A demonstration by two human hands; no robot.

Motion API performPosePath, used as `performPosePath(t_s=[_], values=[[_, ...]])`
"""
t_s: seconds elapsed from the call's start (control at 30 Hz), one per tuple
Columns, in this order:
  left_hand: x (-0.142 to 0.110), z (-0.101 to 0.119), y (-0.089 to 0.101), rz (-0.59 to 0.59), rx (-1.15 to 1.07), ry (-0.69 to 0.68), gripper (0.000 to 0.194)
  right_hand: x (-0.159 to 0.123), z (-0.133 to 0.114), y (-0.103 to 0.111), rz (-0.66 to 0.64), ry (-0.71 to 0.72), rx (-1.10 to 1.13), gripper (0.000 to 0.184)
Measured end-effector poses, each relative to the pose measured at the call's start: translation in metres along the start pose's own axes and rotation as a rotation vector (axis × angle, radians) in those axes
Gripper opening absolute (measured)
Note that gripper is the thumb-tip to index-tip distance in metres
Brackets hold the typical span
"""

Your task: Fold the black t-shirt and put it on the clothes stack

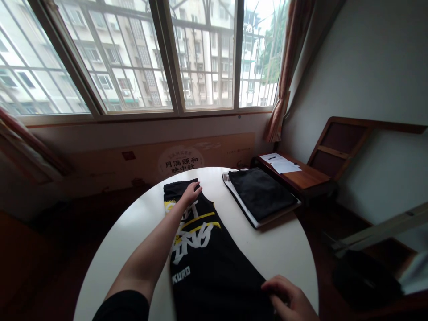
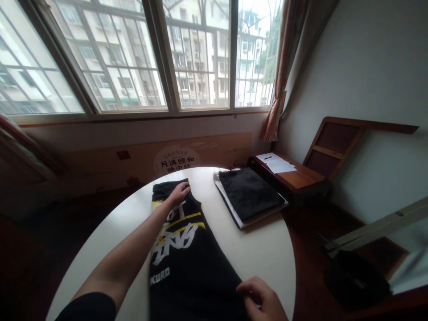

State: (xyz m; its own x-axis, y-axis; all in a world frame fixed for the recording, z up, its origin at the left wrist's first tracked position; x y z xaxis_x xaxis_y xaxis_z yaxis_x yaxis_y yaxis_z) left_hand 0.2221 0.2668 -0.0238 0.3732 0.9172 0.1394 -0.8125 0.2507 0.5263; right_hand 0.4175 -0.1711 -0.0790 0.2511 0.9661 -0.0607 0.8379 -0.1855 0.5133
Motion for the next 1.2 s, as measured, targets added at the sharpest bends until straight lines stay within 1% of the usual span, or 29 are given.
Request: performPosePath(t_s=[0.1,0.17,0.27,0.3,0.33,0.43,0.5,0.57,0.63,0.7,0.77,0.87,0.9,0.93,1.03,1.1,1.2], values=[[-0.027,0.005,-0.001,-0.021,0.094,-0.011,0.051,0.0,0.01,0.002,-0.065,-0.042,-0.038,0.029],[-0.05,0.008,-0.004,-0.033,0.151,-0.005,0.055,-0.001,0.009,0.001,-0.126,-0.015,-0.096,0.032],[-0.093,0.021,-0.014,-0.057,0.227,-0.016,0.061,-0.002,0.001,-0.003,-0.233,0.05,-0.186,0.031],[-0.109,0.028,-0.019,-0.087,0.26,-0.028,0.062,-0.002,-0.001,-0.005,-0.267,0.064,-0.209,0.031],[-0.127,0.037,-0.026,-0.142,0.305,-0.045,0.062,-0.003,-0.003,-0.006,-0.289,0.072,-0.226,0.032],[-0.188,0.069,-0.045,-0.373,0.375,-0.097,0.054,-0.003,-0.005,-0.005,-0.304,0.08,-0.249,0.035],[-0.231,0.093,-0.045,-0.455,0.377,-0.108,0.039,-0.002,-0.005,-0.004,-0.297,0.087,-0.266,0.037],[-0.275,0.11,-0.038,-0.485,0.373,-0.055,0.022,-0.002,-0.007,-0.004,-0.299,0.115,-0.293,0.037],[-0.319,0.119,-0.031,-0.467,0.356,0.033,0.012,-0.003,-0.011,-0.005,-0.307,0.149,-0.328,0.036],[-0.363,0.12,-0.028,-0.413,0.311,0.105,0.01,-0.004,-0.014,-0.005,-0.309,0.174,-0.358,0.035],[-0.402,0.118,-0.033,-0.354,0.242,0.105,0.022,-0.006,-0.016,-0.006,-0.319,0.194,-0.371,0.034],[-0.444,0.108,-0.046,-0.223,0.24,0.001,0.047,-0.007,-0.017,-0.006,-0.323,0.221,-0.39,0.035],[-0.453,0.103,-0.05,-0.18,0.263,-0.037,0.049,-0.006,-0.017,-0.005,-0.312,0.229,-0.403,0.035],[-0.461,0.097,-0.054,-0.144,0.287,-0.073,0.048,-0.006,-0.017,-0.003,-0.299,0.235,-0.415,0.035],[-0.476,0.086,-0.059,-0.038,0.341,-0.184,0.033,-0.007,-0.019,-0.001,-0.284,0.251,-0.416,0.034],[-0.481,0.087,-0.054,0.023,0.35,-0.245,0.029,-0.009,-0.022,0.0,-0.275,0.259,-0.397,0.034],[-0.486,0.099,-0.039,0.075,0.317,-0.293,0.029,-0.013,-0.026,0.002,-0.254,0.259,-0.38,0.034]])
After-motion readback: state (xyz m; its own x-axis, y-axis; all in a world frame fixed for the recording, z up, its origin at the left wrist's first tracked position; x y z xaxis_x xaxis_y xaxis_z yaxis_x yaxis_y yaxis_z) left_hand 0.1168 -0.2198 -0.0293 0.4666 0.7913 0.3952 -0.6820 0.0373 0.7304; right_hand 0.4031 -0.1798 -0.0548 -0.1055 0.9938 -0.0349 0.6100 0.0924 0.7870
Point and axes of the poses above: each hand's wrist, its own x-axis towards the middle knuckle, its own y-axis out of the back of the hand, z = x × y, the point moved 10 cm from there along x, towards the middle knuckle, and after that the axes turned 14 degrees about -x, right-handed, at the moved point
